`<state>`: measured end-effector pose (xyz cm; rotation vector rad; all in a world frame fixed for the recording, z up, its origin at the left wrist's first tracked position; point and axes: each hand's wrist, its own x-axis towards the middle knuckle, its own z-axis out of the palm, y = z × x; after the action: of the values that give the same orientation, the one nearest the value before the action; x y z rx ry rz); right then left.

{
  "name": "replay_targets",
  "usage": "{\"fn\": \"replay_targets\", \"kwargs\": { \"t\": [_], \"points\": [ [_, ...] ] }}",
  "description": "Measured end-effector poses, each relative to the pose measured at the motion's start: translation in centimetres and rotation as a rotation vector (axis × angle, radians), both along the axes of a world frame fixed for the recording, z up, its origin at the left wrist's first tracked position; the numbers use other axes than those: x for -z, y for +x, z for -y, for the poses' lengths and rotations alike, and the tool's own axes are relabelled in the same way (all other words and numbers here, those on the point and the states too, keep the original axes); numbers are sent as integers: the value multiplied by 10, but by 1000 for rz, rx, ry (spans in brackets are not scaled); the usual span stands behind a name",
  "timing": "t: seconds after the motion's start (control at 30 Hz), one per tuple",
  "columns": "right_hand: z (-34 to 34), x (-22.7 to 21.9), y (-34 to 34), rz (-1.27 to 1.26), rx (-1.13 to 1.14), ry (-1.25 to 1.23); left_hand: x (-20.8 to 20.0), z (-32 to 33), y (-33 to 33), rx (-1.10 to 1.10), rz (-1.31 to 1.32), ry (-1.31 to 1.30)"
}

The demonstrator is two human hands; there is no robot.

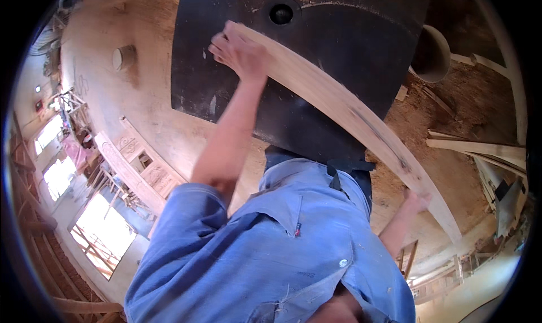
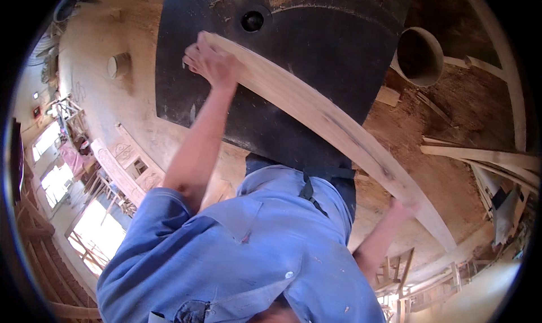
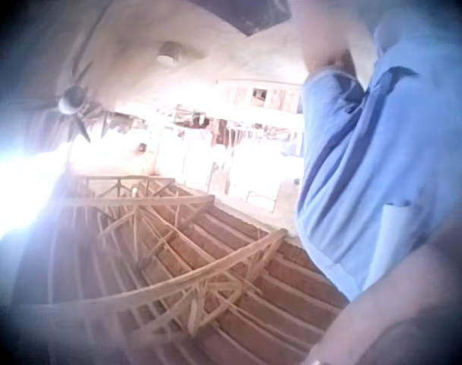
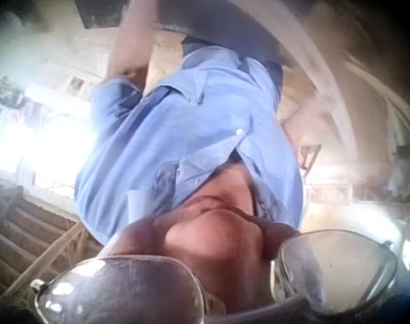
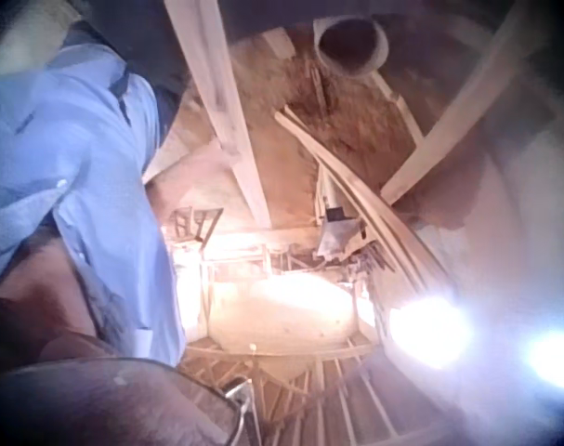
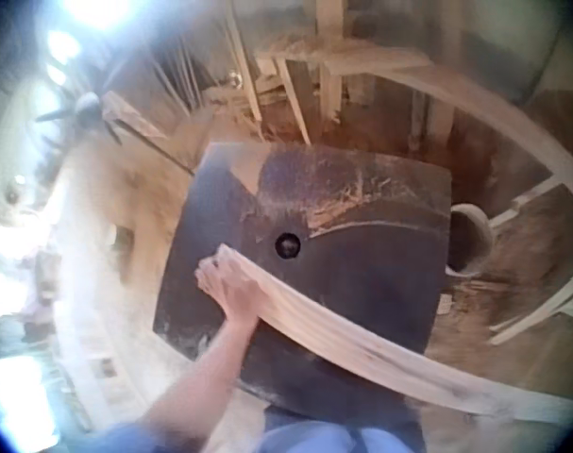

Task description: The person uses a router table to shape the edges of long wooden planks. They repeatedly feed the planks through the spinning router bit, flipping and repositioning the wood to process different sides and edges. The person handles the wood by hand, guiding it along the machine's surface to create a smooth, curved profile.

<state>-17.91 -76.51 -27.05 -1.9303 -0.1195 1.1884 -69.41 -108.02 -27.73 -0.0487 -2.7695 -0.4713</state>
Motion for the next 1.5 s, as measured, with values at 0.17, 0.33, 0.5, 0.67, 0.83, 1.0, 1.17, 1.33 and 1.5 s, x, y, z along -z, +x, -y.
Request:
{"fn": "replay_targets", "kwargs": {
  "t": [0.17, 0.33, 0.5, 0.67, 0.83, 1.0, 1.17, 1.33, 1.5],
  "points": [
    [-15, -7, 46, 8, 144, -11, -10, -35, 53, 30, 43, 93],
    [12, 6, 82, 211, 77, -35, -14, -42, 51, 101, 78, 84],
    [37, -5, 81, 108, 98, -90, -18, -48, 47, 150, 106, 63],
    [51, -5, 113, 55, 78, -167, -19, -48, 42, 173, 147, 61],
    [62, -4, 92, 144, 246, -122, -19, -48, 33, 228, 150, 45],
    [75, 5, 121, 260, 170, -133, -20, -48, 26, 241, 138, 45],
    [89, -6, 94, 80, 348, -133, -19, -51, 19, 299, 123, 51],
    [95, 6, 118, 223, 318, -146, -18, -50, 11, 319, 133, 42],
    [97, 7, 123, 216, 306, -152, -21, -51, 14, 315, 152, 22]
  ]
}}
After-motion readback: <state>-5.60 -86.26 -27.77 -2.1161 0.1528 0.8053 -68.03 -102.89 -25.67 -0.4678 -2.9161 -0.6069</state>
